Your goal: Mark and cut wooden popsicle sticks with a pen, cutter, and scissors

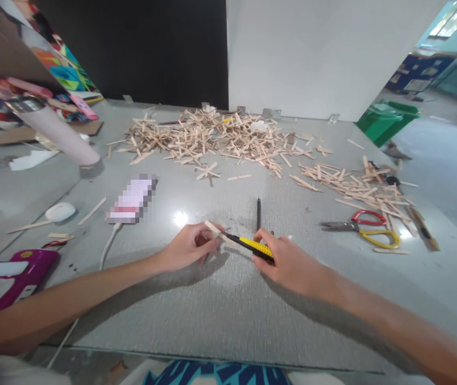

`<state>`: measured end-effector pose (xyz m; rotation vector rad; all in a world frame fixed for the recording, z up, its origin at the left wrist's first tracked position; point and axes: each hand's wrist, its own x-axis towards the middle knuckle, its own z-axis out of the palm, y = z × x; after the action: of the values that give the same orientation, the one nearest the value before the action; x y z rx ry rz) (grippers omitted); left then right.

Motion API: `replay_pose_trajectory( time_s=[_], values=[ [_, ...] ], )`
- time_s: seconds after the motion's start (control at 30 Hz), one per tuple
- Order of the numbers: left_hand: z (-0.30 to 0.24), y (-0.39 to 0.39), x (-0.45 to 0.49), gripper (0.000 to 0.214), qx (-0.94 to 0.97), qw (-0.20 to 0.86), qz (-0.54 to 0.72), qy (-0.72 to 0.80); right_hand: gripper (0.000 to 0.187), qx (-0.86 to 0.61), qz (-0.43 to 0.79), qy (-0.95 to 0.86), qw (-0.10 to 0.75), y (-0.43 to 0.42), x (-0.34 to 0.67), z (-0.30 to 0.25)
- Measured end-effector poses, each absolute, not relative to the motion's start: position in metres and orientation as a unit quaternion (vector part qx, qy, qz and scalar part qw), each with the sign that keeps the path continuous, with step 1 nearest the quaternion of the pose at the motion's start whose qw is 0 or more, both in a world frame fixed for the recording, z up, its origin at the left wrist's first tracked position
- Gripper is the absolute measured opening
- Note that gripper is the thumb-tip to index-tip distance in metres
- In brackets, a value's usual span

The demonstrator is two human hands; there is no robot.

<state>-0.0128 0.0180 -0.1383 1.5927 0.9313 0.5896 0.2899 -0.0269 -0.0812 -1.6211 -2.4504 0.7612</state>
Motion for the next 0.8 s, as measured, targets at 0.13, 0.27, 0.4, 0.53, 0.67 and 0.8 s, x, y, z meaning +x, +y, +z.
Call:
replay_pose_trajectory(
  time_s=[0.13,0.27,0.4,0.53,0.67,0.8],
  values=[
    [-0.139,0.013,-0.011,0.07,0.699,0.535,0.278,0.385,0.025,-0.528,0.287,-0.796,0.079,-0.026,0.28,-0.084],
    [-0.143,0.01,-0.011,0.074,0.722,0.506,0.291,0.372,0.02,-0.528,0.304,-0.785,0.114,-0.024,0.267,-0.087],
    [-0.15,0.011,-0.012,0.075,0.745,0.457,0.303,0.379,0.013,-0.506,0.331,-0.781,0.157,-0.021,0.259,-0.1],
    [-0.154,0.011,-0.013,0.072,0.751,0.448,0.31,0.374,0.017,-0.496,0.321,-0.783,0.194,-0.017,0.259,-0.115],
    [-0.157,0.012,-0.012,0.073,0.752,0.459,0.307,0.36,0.022,-0.485,0.31,-0.79,0.21,-0.014,0.263,-0.123],
    [-0.158,0.012,-0.011,0.071,0.756,0.459,0.313,0.346,0.026,-0.477,0.302,-0.798,0.21,-0.013,0.264,-0.126]
  ],
)
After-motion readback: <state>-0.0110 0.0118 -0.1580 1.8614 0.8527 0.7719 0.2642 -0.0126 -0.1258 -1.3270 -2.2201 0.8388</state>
